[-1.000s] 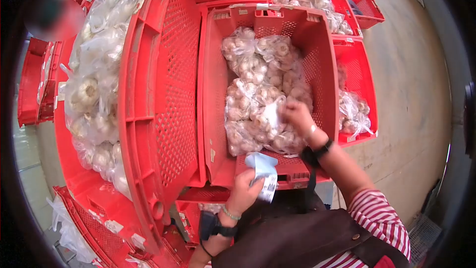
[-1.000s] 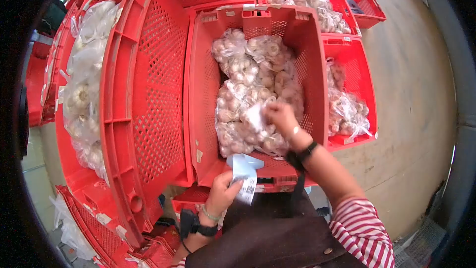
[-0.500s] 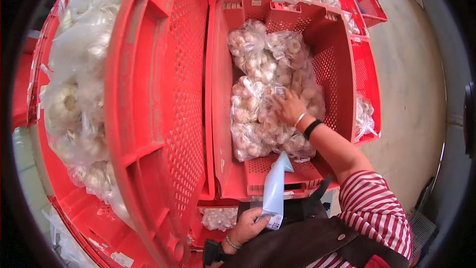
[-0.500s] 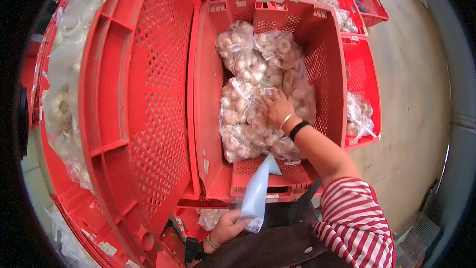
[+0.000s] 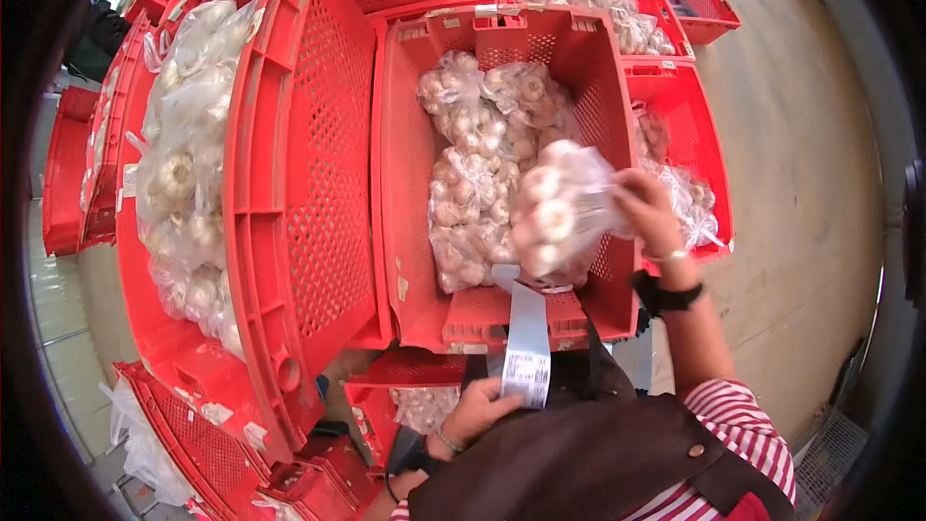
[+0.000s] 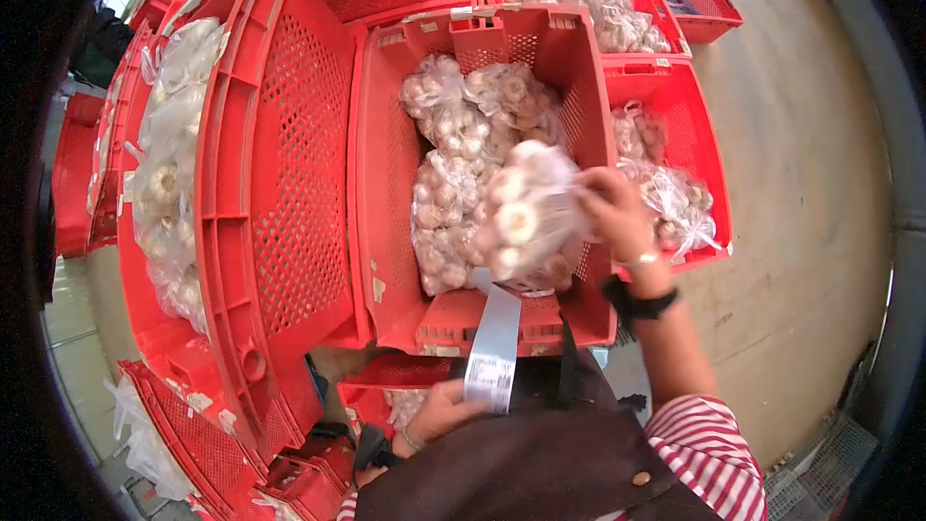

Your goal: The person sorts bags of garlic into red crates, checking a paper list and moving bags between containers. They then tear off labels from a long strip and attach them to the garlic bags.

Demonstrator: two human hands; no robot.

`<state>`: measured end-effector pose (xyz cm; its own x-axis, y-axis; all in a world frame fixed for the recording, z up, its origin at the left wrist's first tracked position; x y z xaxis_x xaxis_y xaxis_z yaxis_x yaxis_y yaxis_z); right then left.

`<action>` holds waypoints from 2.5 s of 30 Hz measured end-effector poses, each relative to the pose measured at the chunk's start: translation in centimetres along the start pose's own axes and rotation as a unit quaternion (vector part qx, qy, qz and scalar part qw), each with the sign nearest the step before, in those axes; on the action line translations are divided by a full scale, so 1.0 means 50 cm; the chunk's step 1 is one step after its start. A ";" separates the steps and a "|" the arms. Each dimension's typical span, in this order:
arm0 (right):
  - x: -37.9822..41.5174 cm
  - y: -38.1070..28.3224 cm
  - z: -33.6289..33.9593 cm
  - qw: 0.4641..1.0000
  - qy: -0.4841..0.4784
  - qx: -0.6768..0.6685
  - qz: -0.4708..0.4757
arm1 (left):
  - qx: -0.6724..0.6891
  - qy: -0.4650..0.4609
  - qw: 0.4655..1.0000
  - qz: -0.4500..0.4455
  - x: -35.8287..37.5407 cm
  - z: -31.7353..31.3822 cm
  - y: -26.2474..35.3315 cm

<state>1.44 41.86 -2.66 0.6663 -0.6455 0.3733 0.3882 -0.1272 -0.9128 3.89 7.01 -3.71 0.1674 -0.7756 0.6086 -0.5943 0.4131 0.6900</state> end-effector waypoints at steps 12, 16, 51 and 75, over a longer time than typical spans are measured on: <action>0.259 -0.156 -0.085 0.911 -0.086 0.319 0.247 | -0.219 0.027 0.927 -0.302 -0.167 -0.088 0.235; 0.209 -0.114 -0.175 0.904 -0.156 0.284 0.278 | -0.256 0.072 0.922 -0.282 -0.153 -0.008 0.243; -0.130 0.189 -0.197 0.879 0.008 0.470 0.086 | 0.150 -0.013 0.988 0.032 0.055 0.023 -0.010; 0.273 -0.081 -0.158 0.909 -0.218 0.266 0.237 | -0.174 0.086 0.964 -0.180 -0.142 -0.030 0.113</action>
<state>3.94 27.63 4.81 0.9827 -0.1585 0.0959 0.1680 0.5442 -0.8220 0.51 15.57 -3.54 0.4600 -0.8200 0.3406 -0.1783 0.2905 0.9401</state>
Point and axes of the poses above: each hand's wrist, its own x-axis away from the middle knuckle, its own z-axis out of the back of the hand, y = z × x, the point moved 8 cm from there along -x, towards the middle knuckle, and after that the axes turned 7 degrees about -z, right-handed, at the moved point
